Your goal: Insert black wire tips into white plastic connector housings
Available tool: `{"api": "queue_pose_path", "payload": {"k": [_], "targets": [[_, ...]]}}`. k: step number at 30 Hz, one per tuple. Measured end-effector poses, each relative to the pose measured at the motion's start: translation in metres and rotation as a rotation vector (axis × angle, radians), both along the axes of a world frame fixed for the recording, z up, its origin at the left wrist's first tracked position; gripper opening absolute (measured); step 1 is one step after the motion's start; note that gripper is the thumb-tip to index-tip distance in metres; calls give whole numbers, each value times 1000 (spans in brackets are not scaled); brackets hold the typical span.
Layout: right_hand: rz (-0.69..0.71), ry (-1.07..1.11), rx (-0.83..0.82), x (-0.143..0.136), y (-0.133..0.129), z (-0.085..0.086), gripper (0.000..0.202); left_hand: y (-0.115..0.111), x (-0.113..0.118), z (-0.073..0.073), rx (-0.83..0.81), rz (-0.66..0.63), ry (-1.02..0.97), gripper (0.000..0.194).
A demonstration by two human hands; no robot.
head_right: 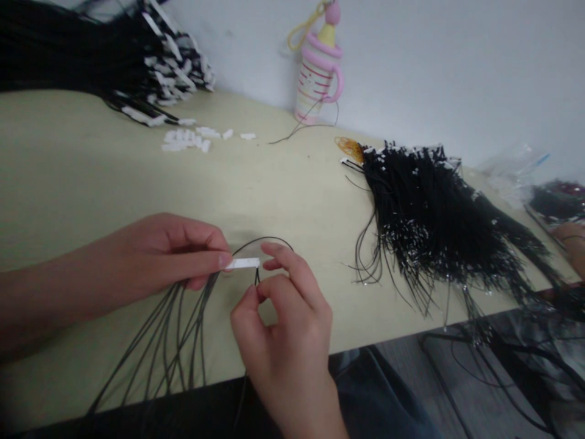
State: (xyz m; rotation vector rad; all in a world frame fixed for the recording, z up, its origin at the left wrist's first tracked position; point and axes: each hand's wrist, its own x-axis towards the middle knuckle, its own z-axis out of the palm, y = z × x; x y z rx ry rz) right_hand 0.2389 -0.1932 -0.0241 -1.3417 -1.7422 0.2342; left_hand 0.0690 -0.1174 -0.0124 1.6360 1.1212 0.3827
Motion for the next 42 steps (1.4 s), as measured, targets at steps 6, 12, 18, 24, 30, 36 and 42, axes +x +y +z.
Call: {"api": "queue_pose_path", "payload": {"k": [6, 12, 18, 24, 30, 36, 42], "targets": [[53, 72, -20, 2, 2, -4, 17, 2, 2, 0, 6, -6, 21, 31], [66, 100, -89, 2, 1, -5, 17, 1, 3, 2, 3, 4, 1, 31], [96, 49, -68, 7, 4, -2, 13, 2, 2, 2, -26, 52, -43, 31], [158, 66, -387, 34, 0, 7, 8, 8, -4, 13, 30, 263, -304, 30], [267, 386, -648, 32, 6, 1, 9, 4, -15, 31, -62, 107, -432, 15], [220, 549, -414, 29, 14, -17, 35, -7, -6, 24, -84, -117, -247, 19], [-183, -141, -202, 54, 11, -15, 54, 1, 4, 3, -19, -37, -85, 22]]}}
